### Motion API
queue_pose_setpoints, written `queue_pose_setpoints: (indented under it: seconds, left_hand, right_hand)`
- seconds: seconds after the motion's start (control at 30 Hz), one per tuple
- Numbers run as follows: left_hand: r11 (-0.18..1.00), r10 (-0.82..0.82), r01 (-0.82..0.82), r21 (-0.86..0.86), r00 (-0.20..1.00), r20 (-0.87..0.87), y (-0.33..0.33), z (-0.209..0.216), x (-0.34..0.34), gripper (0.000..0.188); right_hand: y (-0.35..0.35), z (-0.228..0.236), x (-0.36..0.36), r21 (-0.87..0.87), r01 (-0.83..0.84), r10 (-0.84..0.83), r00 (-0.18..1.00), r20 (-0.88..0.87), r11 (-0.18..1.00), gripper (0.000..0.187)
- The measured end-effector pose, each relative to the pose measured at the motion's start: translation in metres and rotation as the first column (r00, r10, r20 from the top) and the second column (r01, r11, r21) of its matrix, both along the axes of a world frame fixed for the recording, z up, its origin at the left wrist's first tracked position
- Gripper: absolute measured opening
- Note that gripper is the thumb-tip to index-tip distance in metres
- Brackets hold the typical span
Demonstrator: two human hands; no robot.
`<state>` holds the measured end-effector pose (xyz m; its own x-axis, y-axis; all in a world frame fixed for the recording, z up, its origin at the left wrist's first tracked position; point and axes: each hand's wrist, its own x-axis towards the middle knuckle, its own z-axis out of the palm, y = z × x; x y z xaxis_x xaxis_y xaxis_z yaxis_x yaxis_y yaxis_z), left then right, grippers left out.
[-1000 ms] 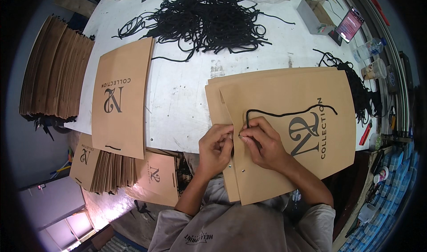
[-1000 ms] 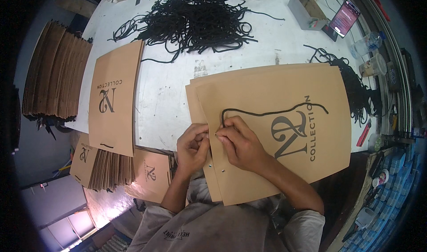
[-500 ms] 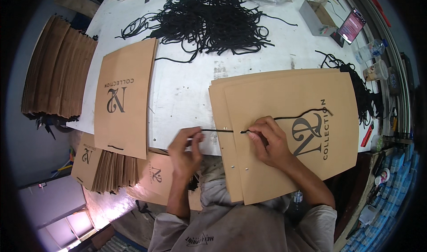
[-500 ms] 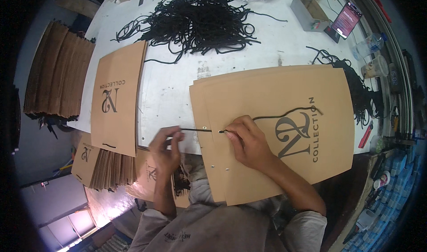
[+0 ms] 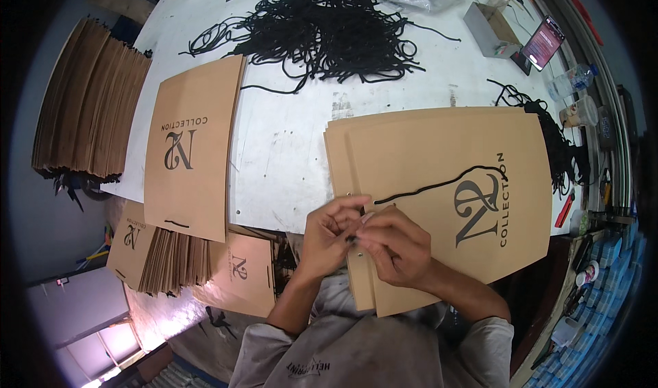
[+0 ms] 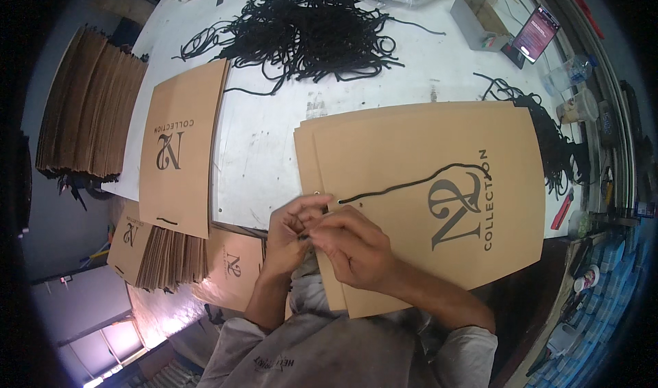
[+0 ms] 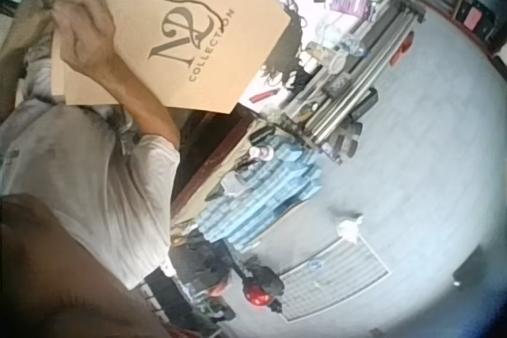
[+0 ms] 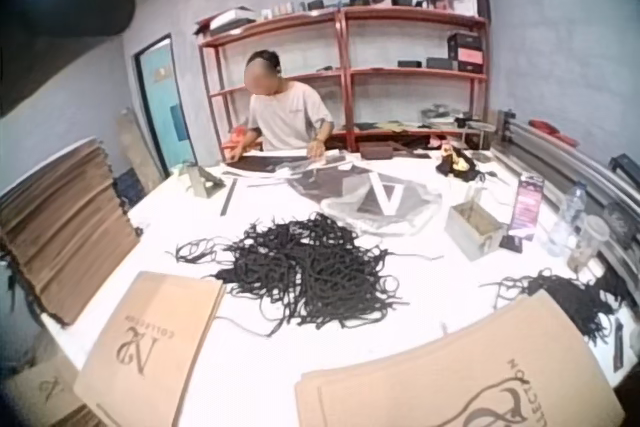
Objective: The person threads black cords through pre-punched holes in brown paper bags, ties knots, and stacks the finished bags. The process is repeated for multiple bags on a white work table.
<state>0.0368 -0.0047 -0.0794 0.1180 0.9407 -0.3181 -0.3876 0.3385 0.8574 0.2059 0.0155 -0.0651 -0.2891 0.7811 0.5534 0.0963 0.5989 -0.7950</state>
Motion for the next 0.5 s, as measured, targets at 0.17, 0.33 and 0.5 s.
queue_pose_setpoints:
  seconds: [0.17, 0.33, 0.5]
  left_hand:
    - [0.982, 0.168, -0.102, 0.161, 0.86, -0.481, -0.002, 0.004, 0.01, 0.025]
    - [0.853, 0.385, 0.122, 0.508, 0.509, -0.77, -0.001, -0.007, 0.001, 0.012]
    - [0.72, 0.473, 0.174, 0.672, 0.587, -0.657, 0.004, -0.015, -0.01, 0.012]
  right_hand:
    - [-0.001, -0.014, -0.014, -0.371, 0.26, -0.241, 0.966, 0.097, 0.891, 0.013]
    - [0.003, -0.031, -0.018, -0.31, 0.24, -0.186, 0.963, 0.193, 0.92, 0.017]
    - [0.01, -0.024, -0.016, -0.439, 0.085, -0.02, 0.988, 0.151, 0.895, 0.015]
